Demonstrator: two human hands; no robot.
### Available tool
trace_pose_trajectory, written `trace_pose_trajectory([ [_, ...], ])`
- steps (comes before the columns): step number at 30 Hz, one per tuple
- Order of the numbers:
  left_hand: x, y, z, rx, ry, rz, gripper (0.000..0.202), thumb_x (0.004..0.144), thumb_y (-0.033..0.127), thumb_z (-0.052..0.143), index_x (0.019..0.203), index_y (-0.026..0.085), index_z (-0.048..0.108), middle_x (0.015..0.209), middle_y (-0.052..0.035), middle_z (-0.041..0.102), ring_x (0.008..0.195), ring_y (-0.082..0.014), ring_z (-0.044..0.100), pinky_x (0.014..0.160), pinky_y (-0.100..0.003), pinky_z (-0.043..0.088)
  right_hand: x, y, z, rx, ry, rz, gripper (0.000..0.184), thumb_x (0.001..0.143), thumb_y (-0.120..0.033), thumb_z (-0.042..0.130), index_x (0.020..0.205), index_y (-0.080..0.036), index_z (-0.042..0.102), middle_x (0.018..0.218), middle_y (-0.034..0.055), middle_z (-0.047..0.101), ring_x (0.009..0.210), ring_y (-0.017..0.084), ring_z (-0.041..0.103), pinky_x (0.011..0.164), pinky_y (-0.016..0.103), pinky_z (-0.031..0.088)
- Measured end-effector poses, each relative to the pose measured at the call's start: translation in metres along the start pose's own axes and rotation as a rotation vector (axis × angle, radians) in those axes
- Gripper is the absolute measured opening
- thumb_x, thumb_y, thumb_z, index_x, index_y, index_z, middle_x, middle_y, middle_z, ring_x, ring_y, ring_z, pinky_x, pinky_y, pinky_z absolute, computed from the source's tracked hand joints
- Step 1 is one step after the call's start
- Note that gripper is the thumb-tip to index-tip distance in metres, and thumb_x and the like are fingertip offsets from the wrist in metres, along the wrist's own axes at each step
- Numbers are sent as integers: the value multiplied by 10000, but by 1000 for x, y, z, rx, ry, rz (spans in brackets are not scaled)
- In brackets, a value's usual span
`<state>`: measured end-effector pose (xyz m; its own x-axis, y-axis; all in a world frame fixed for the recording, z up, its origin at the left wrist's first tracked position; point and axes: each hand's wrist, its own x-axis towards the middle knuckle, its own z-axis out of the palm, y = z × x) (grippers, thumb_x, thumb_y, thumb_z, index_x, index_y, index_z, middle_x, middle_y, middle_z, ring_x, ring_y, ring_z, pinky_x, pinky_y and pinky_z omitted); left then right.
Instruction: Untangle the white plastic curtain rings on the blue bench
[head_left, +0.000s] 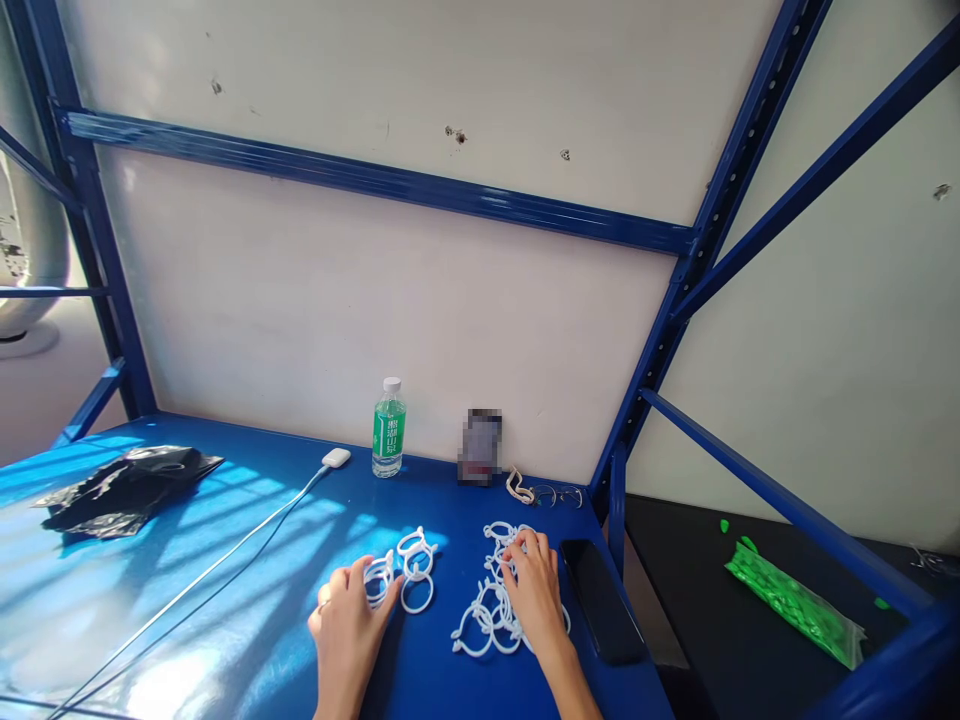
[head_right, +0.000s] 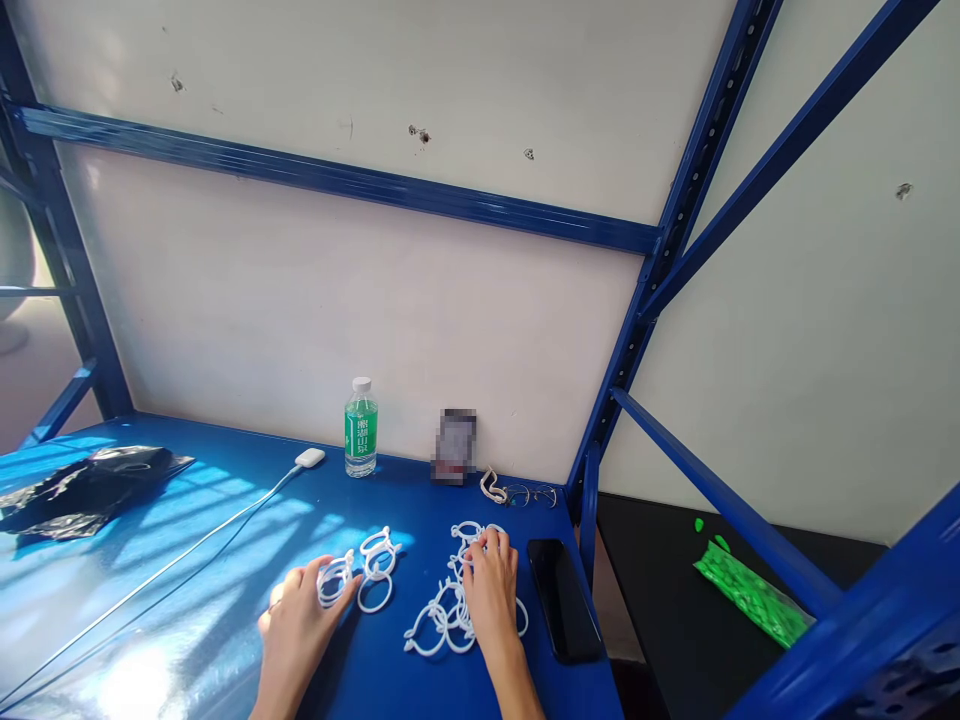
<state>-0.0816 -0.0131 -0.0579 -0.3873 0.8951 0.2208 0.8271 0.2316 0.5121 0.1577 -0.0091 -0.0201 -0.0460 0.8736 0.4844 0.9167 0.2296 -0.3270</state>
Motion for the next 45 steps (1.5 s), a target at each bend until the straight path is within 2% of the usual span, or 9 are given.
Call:
trace_pose_trajectory([
  [10,0,-2,3,-59,16,5,519,813,515,437,1179,157,521,1132,-143,540,1069,-349,514,852,-481,414,5,-6,-9,367,118,41,118,833,-215,518,719,-212,547,864,39,577,867,227,535,772,344,435],
  [14,-2,4,-5,-148,160,10,549,817,546,385,1168,154,544,1169,-169,501,1129,-375,462,845,-515,426,7,-4,-13,590,141,69,188,871,-311,512,721,-202,543,806,30,564,787,197,531,720,294,431],
  [18,-7,25,-19,-448,239,139,533,798,599,395,989,162,632,1062,-138,563,1060,-328,516,908,-500,424,8,-5,-16,791,156,63,209,884,-373,521,798,-189,569,825,31,546,713,160,518,651,252,436],
  [22,-15,64,-23,-807,-10,185,469,785,571,495,1013,193,652,1114,-110,620,1087,-291,554,919,-428,459,7,-10,-19,873,146,32,216,876,-385,546,820,-182,592,854,43,547,757,165,550,685,256,464],
  [25,-20,96,-14,-1067,-323,110,572,763,594,530,1140,172,616,1140,-125,651,1073,-274,594,894,-375,492,7,-14,-21,918,121,14,231,860,-402,569,808,-182,616,870,60,562,807,185,573,708,270,489],
  [29,-22,124,-1,-1377,-571,83,677,694,639,593,1142,132,626,1143,-163,655,1048,-291,616,878,-386,508,7,-19,-22,1059,70,-11,207,834,-382,614,786,-182,641,897,76,579,896,217,589,761,307,513],
  [33,-21,128,6,-1476,-586,31,631,648,596,678,1076,132,668,1070,-152,688,1028,-297,623,890,-398,494,6,-19,-21,1127,6,-9,213,842,-377,600,789,-176,645,858,67,583,827,202,590,709,290,509],
  [39,-22,117,16,-1430,-653,66,622,605,591,720,963,83,703,754,-104,708,676,-211,646,705,-336,508,9,-14,-22,1182,50,293,345,773,-508,639,859,-174,647,694,21,571,579,136,512,551,241,463],
  [45,-28,118,5,-1355,-720,200,547,680,552,685,971,90,715,742,-91,694,607,-170,604,643,-295,499,10,-17,-22,1278,-165,367,436,725,-587,651,803,-160,696,555,-17,453,486,118,439,444,228,384],
])
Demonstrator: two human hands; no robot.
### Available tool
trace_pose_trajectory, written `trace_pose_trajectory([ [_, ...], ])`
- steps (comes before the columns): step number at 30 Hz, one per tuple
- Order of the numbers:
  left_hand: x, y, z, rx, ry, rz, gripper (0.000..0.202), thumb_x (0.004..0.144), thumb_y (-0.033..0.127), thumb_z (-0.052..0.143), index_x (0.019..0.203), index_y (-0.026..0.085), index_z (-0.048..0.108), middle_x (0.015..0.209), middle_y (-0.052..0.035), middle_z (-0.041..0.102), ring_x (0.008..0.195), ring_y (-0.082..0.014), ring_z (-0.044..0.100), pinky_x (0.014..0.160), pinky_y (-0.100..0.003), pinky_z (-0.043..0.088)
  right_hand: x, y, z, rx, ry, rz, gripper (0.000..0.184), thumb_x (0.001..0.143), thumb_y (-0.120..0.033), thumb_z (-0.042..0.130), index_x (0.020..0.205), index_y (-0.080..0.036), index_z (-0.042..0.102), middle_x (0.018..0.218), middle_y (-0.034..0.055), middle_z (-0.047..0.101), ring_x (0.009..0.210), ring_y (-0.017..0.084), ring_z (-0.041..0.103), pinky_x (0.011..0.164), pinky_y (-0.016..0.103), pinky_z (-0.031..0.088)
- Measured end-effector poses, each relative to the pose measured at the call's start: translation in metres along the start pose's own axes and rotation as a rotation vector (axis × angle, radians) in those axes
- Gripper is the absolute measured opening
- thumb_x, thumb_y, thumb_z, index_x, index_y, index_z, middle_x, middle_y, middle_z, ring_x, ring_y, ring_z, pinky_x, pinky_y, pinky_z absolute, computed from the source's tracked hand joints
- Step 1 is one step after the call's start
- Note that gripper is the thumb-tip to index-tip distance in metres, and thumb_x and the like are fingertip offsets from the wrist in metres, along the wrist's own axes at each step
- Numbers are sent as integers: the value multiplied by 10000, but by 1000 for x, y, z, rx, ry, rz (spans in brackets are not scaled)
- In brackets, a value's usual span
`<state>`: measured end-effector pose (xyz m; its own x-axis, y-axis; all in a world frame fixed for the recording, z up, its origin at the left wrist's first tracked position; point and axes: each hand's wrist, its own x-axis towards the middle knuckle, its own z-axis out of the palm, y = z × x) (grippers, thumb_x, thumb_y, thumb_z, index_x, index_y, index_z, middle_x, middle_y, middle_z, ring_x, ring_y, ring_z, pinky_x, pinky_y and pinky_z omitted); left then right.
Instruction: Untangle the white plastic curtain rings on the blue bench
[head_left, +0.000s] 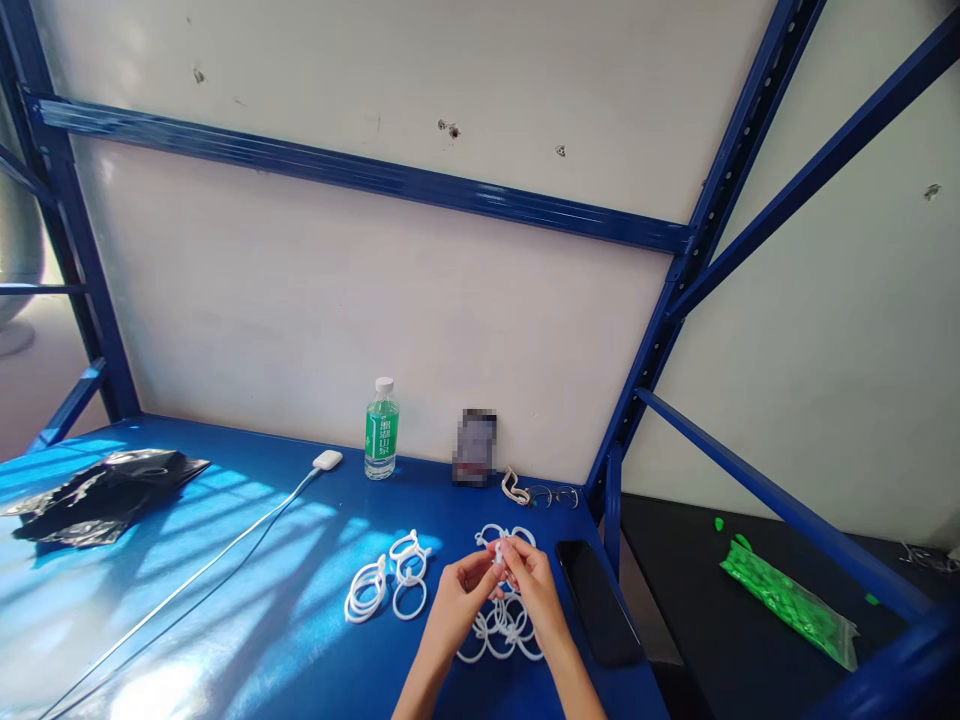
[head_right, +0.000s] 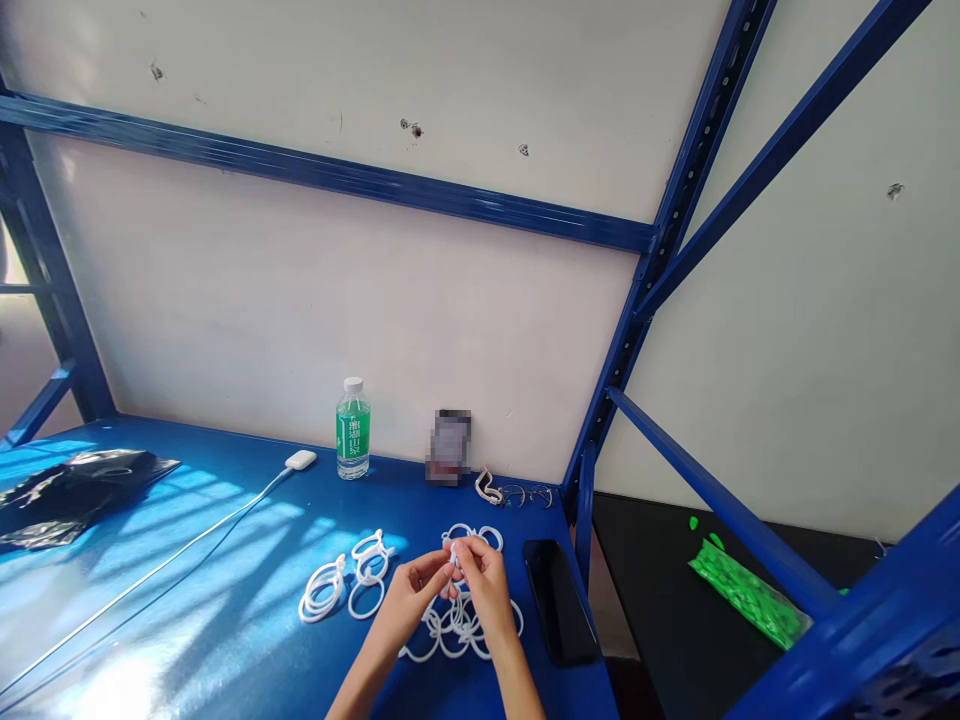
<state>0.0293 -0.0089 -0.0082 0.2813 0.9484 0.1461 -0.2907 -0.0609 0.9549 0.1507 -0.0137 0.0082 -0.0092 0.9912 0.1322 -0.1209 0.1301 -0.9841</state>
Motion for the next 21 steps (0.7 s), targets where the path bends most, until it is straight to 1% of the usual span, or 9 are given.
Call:
trace_pose_trajectory([
  [4,-3,8,3,25,-8,-1,536,664,567,689,911,92,732,698,-83,683,581,-168,593,612,-290,503,0,4,-2,29,-8,16,428,730,-560,667,784,-138,713,538,-20,420,498,98,369,450,212,306],
  [7,-4,9,4,28,-2,3,534,654,573,692,889,96,737,683,-79,680,580,-173,597,602,-293,510,2,7,-5,39,-3,15,422,741,-540,670,780,-123,722,515,-28,398,491,80,292,462,213,237],
  [9,-4,8,4,24,0,6,534,656,572,692,894,95,736,682,-79,679,591,-178,603,595,-292,513,2,7,-5,47,-9,14,424,743,-538,671,782,-119,726,511,-30,393,489,75,266,465,216,217],
  [16,-4,2,2,22,-8,5,534,678,541,697,962,89,723,721,-96,695,606,-180,611,593,-294,522,1,6,-5,39,-1,-35,379,761,-499,674,761,-126,741,509,-29,386,496,76,259,465,221,229],
  [21,-4,-6,1,15,-11,-10,537,683,528,704,1004,98,712,841,-113,719,651,-192,633,608,-292,526,1,8,-7,44,-8,-44,361,758,-485,676,744,-131,746,509,-22,400,498,84,260,469,228,242],
])
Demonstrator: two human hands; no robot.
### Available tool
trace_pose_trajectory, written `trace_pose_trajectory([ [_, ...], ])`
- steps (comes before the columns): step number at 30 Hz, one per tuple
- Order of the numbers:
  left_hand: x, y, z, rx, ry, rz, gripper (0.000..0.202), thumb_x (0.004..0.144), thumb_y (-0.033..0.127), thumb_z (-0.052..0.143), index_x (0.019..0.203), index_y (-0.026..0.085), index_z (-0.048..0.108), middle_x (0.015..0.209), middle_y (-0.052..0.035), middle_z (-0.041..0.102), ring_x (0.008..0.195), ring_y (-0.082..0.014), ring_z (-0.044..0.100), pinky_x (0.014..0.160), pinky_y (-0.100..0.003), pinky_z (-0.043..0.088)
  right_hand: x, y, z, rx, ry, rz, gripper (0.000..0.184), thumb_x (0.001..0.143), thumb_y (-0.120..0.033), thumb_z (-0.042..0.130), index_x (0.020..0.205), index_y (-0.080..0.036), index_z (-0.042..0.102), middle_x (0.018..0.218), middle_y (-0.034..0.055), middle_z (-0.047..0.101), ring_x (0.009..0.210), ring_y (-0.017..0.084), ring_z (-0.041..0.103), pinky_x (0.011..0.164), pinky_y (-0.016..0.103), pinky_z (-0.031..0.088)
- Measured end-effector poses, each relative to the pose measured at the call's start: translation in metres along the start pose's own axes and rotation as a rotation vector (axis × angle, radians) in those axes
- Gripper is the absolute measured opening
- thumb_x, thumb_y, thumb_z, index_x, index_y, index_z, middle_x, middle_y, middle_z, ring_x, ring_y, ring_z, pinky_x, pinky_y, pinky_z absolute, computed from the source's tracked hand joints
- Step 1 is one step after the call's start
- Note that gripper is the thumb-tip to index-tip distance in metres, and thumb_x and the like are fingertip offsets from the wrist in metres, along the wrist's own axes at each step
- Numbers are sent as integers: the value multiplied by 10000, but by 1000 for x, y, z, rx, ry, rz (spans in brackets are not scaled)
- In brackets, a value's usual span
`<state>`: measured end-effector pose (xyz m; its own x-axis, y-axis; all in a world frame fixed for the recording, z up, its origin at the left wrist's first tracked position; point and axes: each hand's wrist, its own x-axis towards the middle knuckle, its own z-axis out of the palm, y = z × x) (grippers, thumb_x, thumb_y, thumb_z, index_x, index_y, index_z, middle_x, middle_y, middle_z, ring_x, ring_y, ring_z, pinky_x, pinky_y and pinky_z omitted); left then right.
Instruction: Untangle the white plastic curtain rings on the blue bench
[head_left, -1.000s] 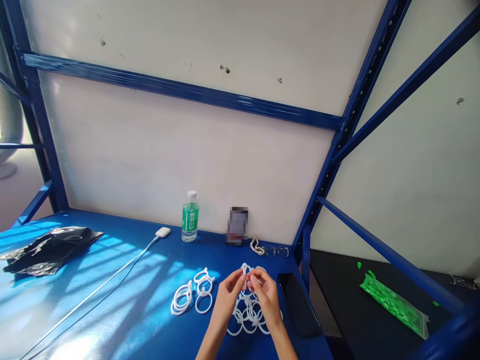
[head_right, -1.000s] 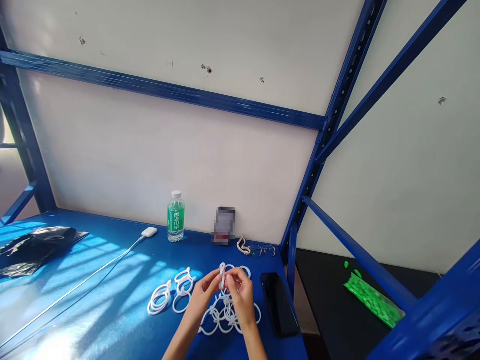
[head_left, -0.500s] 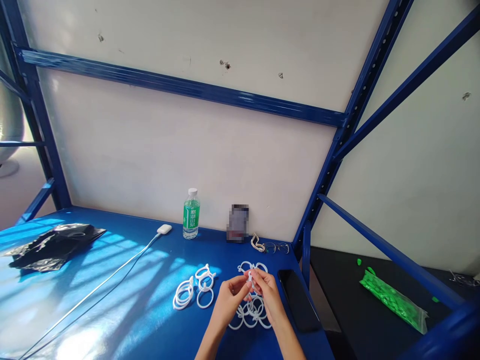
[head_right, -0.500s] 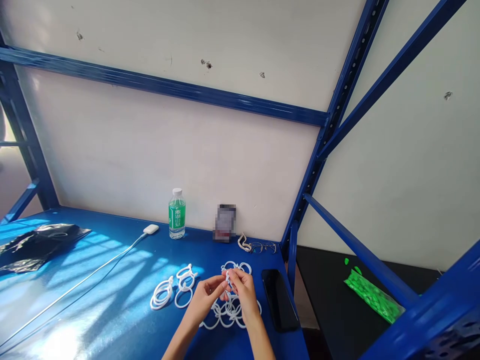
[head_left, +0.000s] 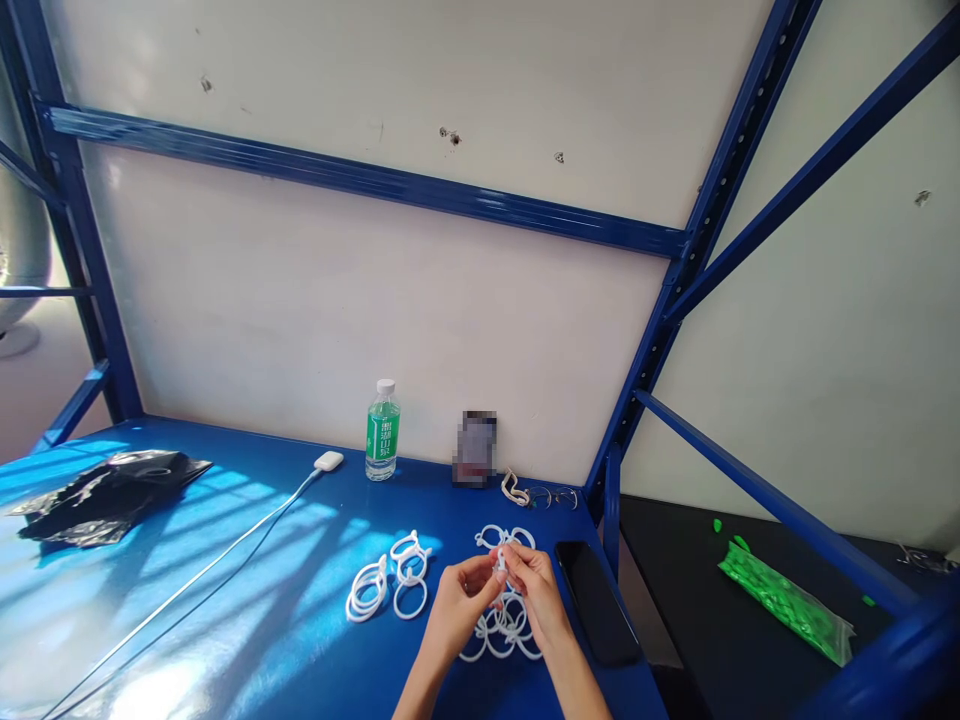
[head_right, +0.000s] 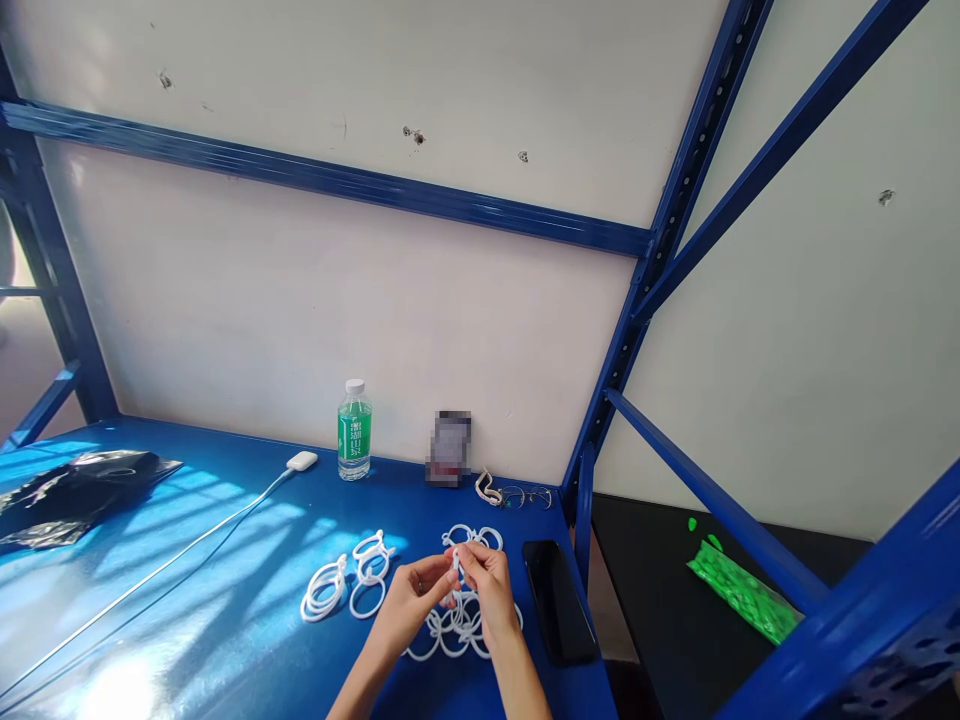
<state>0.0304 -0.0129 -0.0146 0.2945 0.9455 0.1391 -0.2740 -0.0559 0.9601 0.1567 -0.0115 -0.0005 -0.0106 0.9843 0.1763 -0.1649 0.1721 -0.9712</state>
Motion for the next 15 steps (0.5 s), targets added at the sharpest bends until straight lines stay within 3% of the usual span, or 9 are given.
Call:
trace_pose_trajectory([
  [5,1,-4,0,12,3,26,519,698,509,700,1005,90,703,834,-121,719,681,-206,640,592,-282,525,1,3,0,58,-14,26,351,744,-484,686,720,-139,745,490,-32,374,493,86,278,459,221,269],
  [9,1,-2,-1,163,47,66,508,750,521,629,1006,87,691,748,-104,700,626,-197,629,590,-291,523,2,5,3,59,-12,70,366,720,-493,703,739,-130,744,513,-27,395,498,80,295,469,216,283],
  [12,-5,-3,-7,386,173,129,447,759,496,605,972,112,691,739,-90,689,655,-209,634,628,-302,522,3,5,4,30,-5,112,383,714,-507,704,814,-139,742,578,-13,455,502,70,314,471,205,276],
  [15,-14,-7,-19,625,378,214,415,753,469,595,1002,147,679,840,-95,686,728,-227,640,707,-336,523,3,3,3,11,6,119,388,718,-508,697,880,-158,736,618,-8,480,501,67,317,461,200,253],
])
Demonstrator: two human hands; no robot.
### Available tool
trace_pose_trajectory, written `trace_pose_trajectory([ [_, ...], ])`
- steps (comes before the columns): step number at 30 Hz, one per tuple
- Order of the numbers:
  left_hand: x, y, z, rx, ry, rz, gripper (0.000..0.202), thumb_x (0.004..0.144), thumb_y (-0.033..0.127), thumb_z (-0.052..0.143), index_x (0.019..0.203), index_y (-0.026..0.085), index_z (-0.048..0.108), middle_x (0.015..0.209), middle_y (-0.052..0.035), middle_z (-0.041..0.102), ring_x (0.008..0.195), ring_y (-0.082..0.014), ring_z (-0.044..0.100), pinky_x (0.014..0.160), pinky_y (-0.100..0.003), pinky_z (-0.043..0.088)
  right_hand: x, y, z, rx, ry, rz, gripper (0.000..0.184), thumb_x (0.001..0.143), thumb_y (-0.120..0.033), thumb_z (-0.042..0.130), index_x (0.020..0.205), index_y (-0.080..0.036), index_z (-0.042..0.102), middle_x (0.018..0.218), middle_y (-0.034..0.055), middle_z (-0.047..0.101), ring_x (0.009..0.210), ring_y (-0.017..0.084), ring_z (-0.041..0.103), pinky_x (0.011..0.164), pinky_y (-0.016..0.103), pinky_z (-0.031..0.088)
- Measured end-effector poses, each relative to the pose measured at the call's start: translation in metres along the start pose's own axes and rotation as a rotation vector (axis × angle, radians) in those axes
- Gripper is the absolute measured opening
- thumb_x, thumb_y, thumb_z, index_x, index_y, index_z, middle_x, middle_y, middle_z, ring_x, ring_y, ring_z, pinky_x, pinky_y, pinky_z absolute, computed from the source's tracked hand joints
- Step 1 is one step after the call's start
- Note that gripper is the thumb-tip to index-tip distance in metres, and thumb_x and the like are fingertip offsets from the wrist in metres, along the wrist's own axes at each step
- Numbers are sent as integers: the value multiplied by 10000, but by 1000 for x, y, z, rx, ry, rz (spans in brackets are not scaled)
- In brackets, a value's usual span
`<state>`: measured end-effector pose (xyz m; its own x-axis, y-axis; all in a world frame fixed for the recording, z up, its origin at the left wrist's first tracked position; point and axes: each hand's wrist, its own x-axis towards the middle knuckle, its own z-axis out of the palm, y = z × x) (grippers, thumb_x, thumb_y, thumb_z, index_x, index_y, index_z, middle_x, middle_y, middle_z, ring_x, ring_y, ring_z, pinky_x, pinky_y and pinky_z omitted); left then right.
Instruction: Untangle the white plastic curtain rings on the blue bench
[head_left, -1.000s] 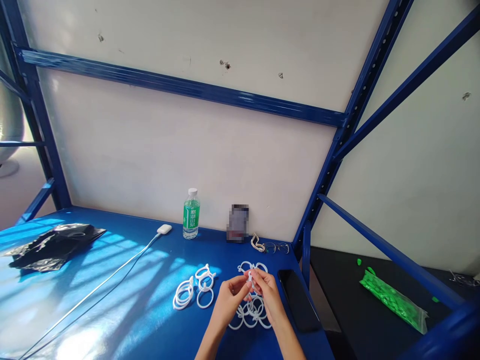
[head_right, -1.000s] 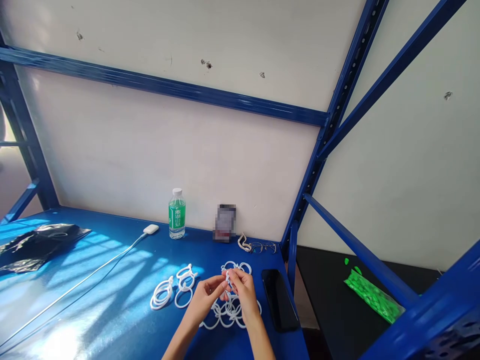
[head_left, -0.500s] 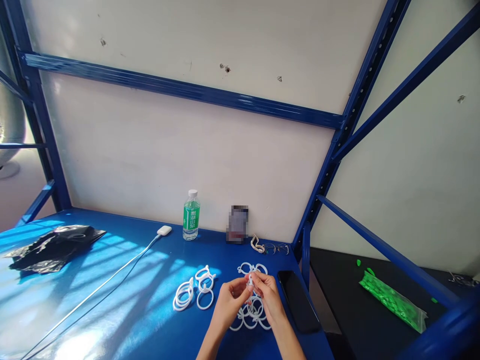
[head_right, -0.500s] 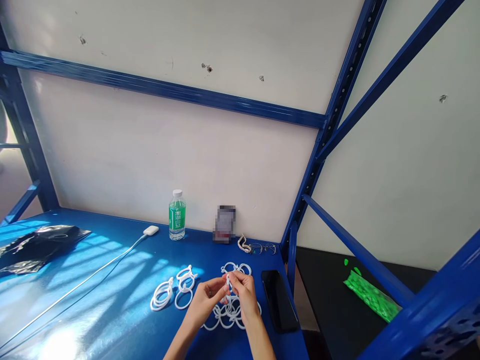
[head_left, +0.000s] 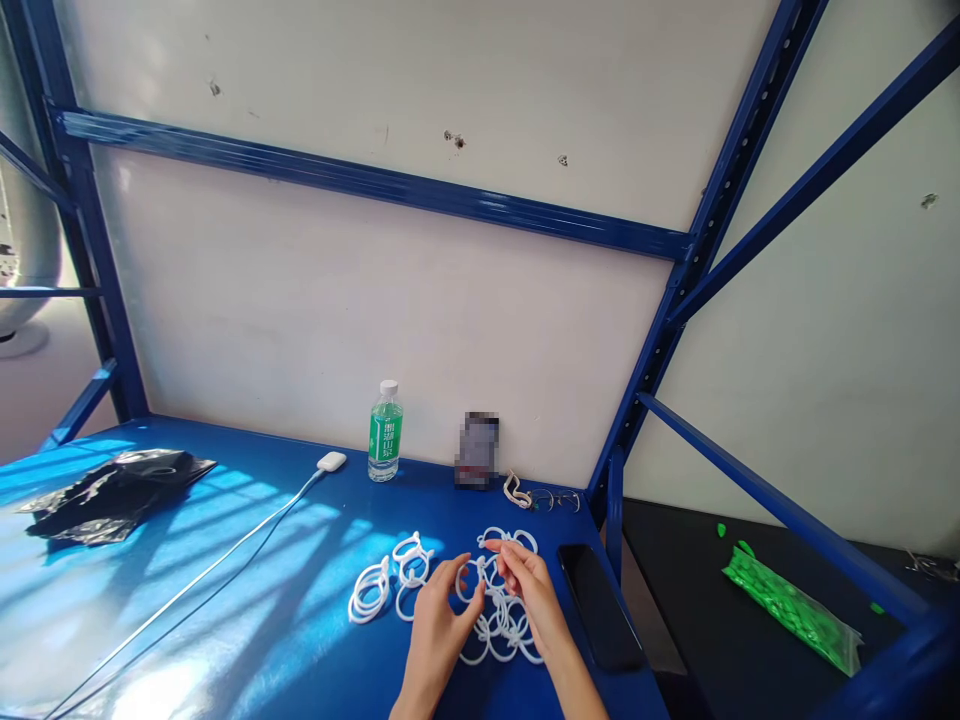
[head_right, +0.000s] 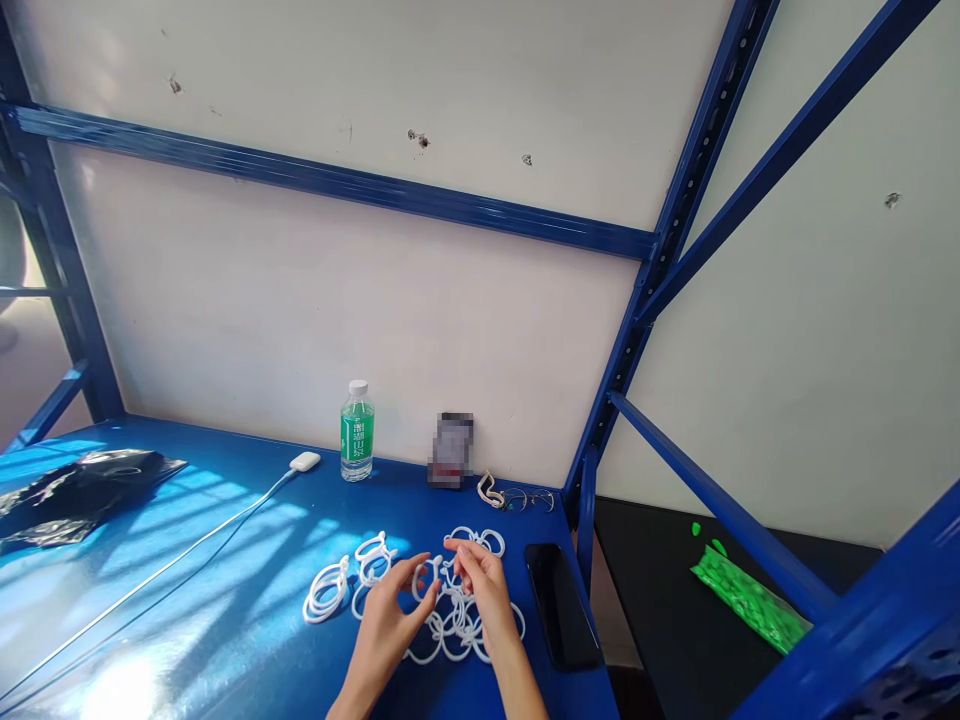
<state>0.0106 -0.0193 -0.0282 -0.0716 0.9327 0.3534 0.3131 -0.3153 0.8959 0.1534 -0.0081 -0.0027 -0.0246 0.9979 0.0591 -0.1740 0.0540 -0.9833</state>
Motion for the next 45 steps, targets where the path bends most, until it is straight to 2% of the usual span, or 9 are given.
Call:
trace_pose_trajectory([
  [4,-5,-17,-18,274,218,39,397,799,439,508,1051,167,651,1067,-125,624,959,-279,608,848,-392,488,-1,-3,-2,14,16,-6,356,718,-487,694,870,-168,733,633,-3,486,511,77,332,457,205,243],
  [7,-6,-28,-29,470,281,48,390,822,388,465,1074,143,634,1048,-134,596,1003,-292,571,873,-401,461,-2,-3,-1,22,5,13,339,716,-472,698,871,-172,731,645,-5,486,520,73,332,474,203,247],
  [15,-10,-25,-30,894,277,-146,260,825,313,504,962,157,660,1085,-137,556,1077,-313,493,797,-427,410,-2,-3,-1,50,10,51,329,690,-450,724,858,-167,725,650,-4,488,528,68,332,474,196,230],
  [26,-12,-18,-29,966,251,-201,238,839,304,503,990,193,650,1137,-128,495,1067,-293,469,802,-431,373,1,0,-4,27,-1,25,310,711,-441,703,867,-174,716,639,-5,497,515,73,352,467,203,250],
  [30,-12,-20,-29,961,254,-204,256,837,318,521,1020,191,648,1101,-123,505,1065,-294,475,787,-425,383,3,5,-7,-213,61,-69,310,783,-453,609,899,-183,709,701,33,574,573,133,466,499,234,344],
  [33,-12,-22,-28,954,254,-203,267,841,339,526,1028,193,648,1102,-124,506,1046,-290,491,784,-427,388,3,10,-7,-581,185,-278,274,845,-392,519,926,-205,703,919,85,643,842,245,568,693,335,461],
  [36,-12,-22,-27,944,271,-184,277,835,348,540,1035,190,648,1113,-131,503,1042,-294,499,787,-433,392,3,16,-5,-920,209,-407,289,879,-305,457,1058,-234,672,1102,86,633,1088,293,518,914,446,422],
  [40,-11,-19,-26,908,315,-126,272,832,336,539,1031,187,651,1107,-134,515,1055,-311,497,797,-452,399,4,26,-1,-1187,78,-381,294,904,-267,434,1061,-244,682,1261,66,580,1242,313,429,1025,515,325],
  [45,-9,-17,-20,782,338,34,235,835,289,508,972,184,668,1080,-136,539,1037,-319,510,789,-456,424,6,31,-1,-1258,11,-369,310,922,-225,409,1052,-207,690,1165,86,638,1211,308,465,1047,519,281],
])
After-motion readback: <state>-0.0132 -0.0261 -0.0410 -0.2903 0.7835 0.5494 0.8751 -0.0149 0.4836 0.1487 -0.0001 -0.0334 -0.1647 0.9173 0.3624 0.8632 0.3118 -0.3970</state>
